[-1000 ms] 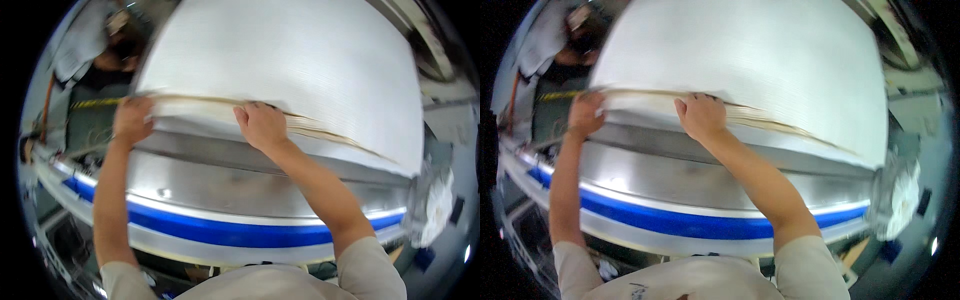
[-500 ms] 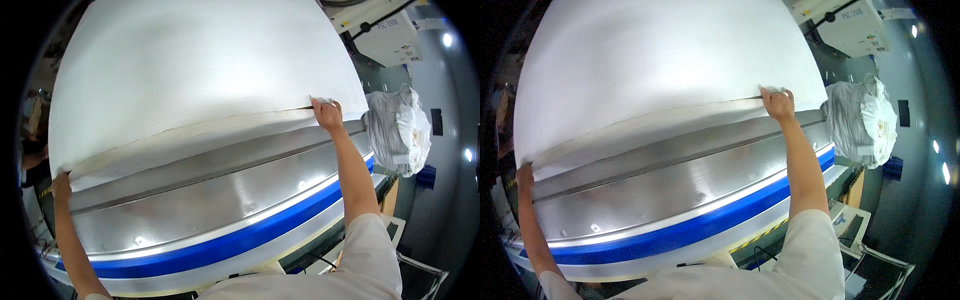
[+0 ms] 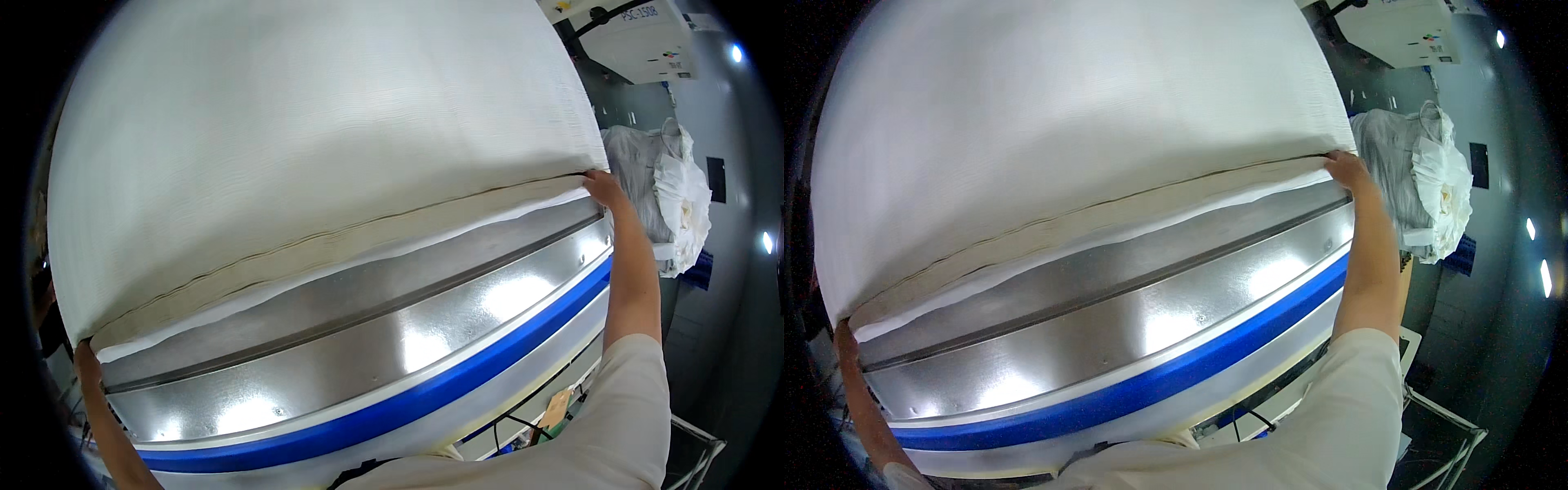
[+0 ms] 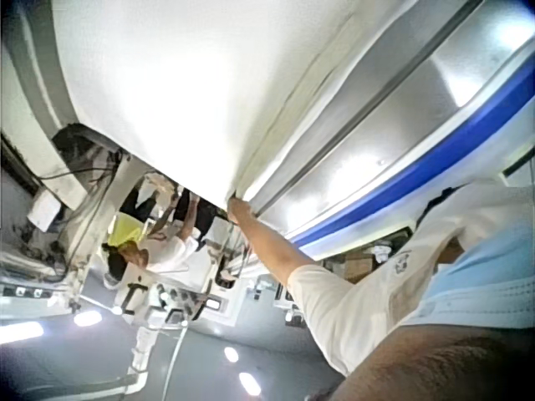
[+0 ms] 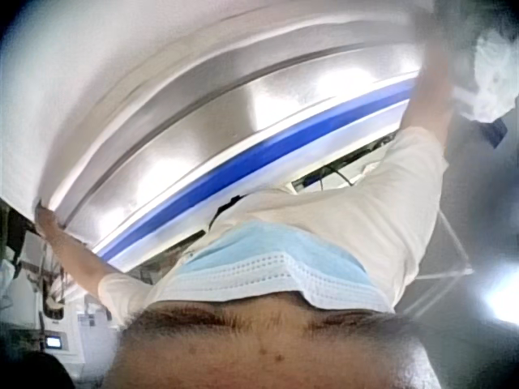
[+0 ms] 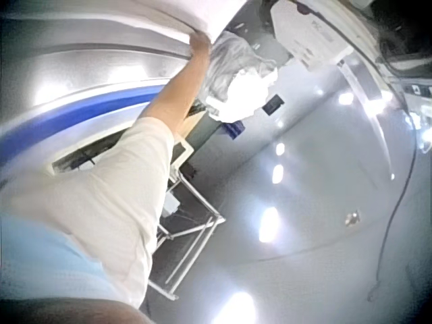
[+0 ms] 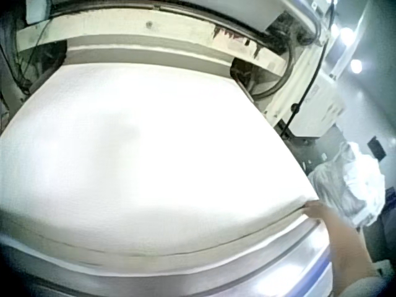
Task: The person repeatedly lifts a large stack of white paper sheets from a metal tray, folds the leading edge, and places the stack back onto the tray. This action is performed continuously in a repetitive manner.
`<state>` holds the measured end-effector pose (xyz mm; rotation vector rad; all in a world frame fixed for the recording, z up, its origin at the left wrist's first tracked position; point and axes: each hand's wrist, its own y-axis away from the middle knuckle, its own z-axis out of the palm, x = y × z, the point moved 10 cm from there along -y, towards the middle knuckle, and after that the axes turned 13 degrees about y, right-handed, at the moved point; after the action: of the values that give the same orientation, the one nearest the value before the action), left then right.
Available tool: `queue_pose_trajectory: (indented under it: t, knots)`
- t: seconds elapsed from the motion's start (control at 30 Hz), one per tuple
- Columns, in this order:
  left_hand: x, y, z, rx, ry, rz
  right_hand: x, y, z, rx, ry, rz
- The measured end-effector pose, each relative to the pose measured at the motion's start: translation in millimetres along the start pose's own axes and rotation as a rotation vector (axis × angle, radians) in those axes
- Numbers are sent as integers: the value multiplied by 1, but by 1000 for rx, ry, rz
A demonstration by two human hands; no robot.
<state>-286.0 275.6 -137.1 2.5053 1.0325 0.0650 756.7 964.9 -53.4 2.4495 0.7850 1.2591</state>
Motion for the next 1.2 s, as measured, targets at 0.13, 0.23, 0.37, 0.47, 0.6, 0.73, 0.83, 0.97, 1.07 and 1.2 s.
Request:
queue_pose_trajectory:
  t: [0.13,0.23,0.37,0.47,0.6,0.73,0.83,0.97,1.07,1.2]
  knots:
    - [-92,42,-46,112,-180,41,-36,-34,-3,-85,-76,187]
    - [-79,38,-42,46,-273,-41,-26,-24,8,-80,-31,262]
    - [29,58,-66,-96,-263,-153,7,9,-31,-59,-9,217]
    - [52,76,-122,12,-309,-41,68,25,-24,1,-100,263]
    - [3,110,-149,39,-232,-124,106,49,-46,170,-72,142]
    - [5,151,-134,-26,-154,25,111,112,-19,150,-66,25]
    - [-24,217,-76,-86,-308,204,53,147,7,-5,-144,-89]
    - [-20,279,14,-578,-372,55,-9,194,32,-215,7,-144]
    - [-13,312,56,-824,-492,-16,-42,219,56,-265,186,-274]
    - [-25,330,93,-869,-552,70,-72,235,92,-420,273,-320]
